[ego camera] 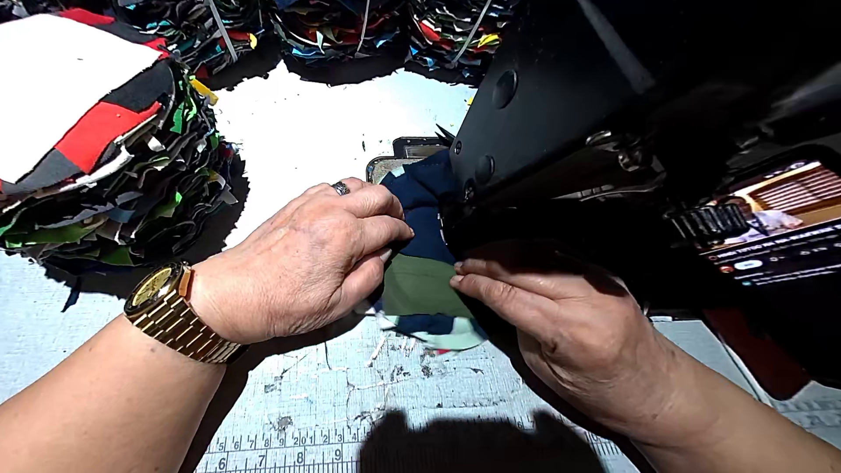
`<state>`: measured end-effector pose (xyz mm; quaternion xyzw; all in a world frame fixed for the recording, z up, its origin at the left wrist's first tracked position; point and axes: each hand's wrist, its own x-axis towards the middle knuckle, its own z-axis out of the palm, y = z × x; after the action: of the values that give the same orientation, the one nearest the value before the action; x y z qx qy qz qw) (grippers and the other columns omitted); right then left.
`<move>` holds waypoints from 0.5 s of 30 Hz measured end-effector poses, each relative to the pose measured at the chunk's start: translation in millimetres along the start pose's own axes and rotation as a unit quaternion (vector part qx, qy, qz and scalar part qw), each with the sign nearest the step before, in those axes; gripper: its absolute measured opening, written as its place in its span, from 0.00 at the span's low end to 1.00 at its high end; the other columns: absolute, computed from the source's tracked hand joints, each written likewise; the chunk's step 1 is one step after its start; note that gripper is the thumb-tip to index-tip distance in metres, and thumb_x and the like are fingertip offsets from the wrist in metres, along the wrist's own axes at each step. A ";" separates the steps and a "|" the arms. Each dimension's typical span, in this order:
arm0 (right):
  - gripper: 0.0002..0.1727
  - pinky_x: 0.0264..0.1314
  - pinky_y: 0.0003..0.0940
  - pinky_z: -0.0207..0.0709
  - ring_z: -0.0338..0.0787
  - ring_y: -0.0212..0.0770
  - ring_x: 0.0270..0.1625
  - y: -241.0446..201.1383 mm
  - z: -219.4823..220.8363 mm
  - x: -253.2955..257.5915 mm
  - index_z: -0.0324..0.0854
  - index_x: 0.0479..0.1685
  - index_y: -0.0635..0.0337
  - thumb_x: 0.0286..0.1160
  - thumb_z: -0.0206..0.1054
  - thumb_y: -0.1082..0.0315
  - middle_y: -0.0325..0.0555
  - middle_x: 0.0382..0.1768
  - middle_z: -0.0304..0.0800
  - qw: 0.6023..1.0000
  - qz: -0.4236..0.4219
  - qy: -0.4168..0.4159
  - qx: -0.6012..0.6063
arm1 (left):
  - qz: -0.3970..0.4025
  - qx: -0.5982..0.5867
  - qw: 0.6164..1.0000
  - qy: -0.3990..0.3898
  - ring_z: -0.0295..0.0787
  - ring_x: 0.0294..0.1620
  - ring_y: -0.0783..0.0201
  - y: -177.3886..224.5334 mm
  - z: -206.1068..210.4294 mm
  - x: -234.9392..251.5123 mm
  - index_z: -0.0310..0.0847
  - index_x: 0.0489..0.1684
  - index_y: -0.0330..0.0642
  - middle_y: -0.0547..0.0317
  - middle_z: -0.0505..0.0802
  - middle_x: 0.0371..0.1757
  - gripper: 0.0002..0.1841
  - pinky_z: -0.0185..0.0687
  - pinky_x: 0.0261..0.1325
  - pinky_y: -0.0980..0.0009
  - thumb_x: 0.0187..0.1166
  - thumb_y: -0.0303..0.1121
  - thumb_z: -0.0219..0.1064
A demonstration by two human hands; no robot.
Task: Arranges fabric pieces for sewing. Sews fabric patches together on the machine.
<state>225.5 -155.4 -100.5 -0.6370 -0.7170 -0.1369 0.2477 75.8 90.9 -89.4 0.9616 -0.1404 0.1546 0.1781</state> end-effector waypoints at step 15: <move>0.18 0.72 0.41 0.80 0.88 0.51 0.67 8.7 -4.7 -2.8 0.89 0.58 0.65 0.79 0.56 0.80 0.58 0.61 0.90 0.998 0.043 0.011 -0.036 | 0.019 0.038 0.999 0.014 0.78 0.77 0.56 22.5 4.2 0.7 0.91 0.63 0.49 0.58 0.90 0.68 0.21 0.72 0.78 0.53 0.83 0.40 0.53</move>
<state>235.1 -158.8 -99.1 -0.6744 -0.6805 -0.1588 0.2383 70.2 69.0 -86.2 0.9626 -0.1499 0.1770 0.1403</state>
